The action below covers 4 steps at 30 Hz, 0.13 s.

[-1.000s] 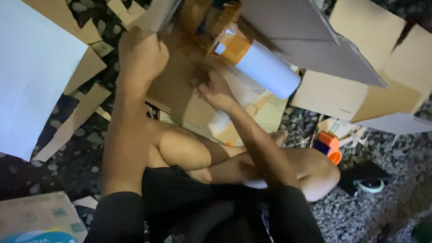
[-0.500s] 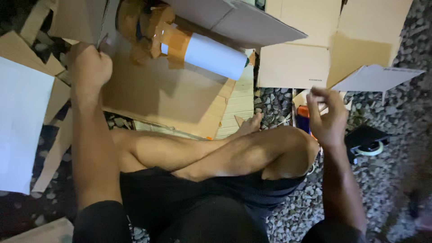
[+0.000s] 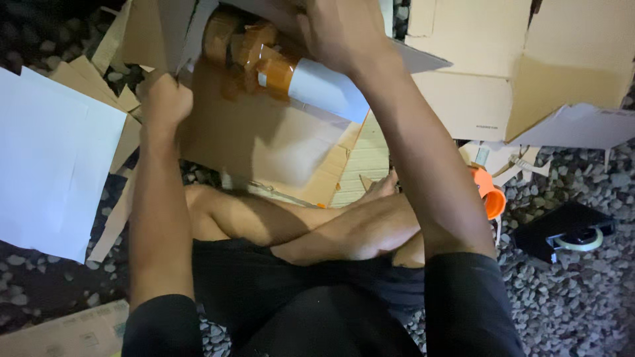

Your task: The person sits on the ground and assembles a cardboard structure by taping a white cylindrical object to a cardboard base. They repeatedly apply orange tape to secure the cylinder, then use scissors to cut a cardboard flap and fold it around the cylinder to reinforce the assembly.

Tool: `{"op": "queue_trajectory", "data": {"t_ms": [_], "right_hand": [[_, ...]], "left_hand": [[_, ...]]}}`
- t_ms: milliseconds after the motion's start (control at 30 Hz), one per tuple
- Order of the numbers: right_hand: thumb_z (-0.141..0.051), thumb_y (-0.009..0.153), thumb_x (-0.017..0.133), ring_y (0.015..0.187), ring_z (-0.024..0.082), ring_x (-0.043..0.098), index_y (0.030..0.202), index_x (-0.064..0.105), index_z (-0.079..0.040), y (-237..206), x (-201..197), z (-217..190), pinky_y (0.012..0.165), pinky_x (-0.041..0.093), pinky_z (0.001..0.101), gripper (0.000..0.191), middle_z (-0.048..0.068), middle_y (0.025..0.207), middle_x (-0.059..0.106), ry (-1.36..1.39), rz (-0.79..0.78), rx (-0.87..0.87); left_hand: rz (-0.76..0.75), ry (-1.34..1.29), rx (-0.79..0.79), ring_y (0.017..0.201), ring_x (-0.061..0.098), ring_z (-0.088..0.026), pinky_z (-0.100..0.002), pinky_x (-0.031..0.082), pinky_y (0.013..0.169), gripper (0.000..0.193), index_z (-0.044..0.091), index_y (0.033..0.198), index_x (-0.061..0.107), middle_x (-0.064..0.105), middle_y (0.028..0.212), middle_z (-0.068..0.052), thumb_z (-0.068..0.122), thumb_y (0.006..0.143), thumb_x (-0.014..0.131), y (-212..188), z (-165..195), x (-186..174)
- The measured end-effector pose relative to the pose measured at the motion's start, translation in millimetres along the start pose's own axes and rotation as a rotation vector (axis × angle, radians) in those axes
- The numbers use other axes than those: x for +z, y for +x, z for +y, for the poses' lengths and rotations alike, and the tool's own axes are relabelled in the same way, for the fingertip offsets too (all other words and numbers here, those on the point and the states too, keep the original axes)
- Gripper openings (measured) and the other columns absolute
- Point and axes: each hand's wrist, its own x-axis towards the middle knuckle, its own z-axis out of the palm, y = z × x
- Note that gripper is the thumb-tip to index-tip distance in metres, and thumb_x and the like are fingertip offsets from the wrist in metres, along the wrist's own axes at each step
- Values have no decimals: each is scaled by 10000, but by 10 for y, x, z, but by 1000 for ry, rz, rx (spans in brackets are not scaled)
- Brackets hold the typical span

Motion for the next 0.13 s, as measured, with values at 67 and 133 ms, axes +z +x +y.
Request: {"op": "queue_trajectory", "data": {"t_ms": [67,133], "right_hand": [[-188,933,658,688,405,674,1035,743,-37,10,88,29,602,532,505,200,228,844,715,2,-33,34],[-201,953,652,674,405,672,1019,738,-33,-3,148,60,583,530,505,200,232,842,713,6,-77,80]], "left_hand": [[-116,21,-113,975,628,-537,-567,492,888,327,-83,1087,684,683,1062,-328,219,1045,566,15,-8,-31],[-151,32,-143,984,637,-526,-560,498,897,319,-73,1073,686,688,1065,-320,226,1050,577,12,-18,-27]]}}
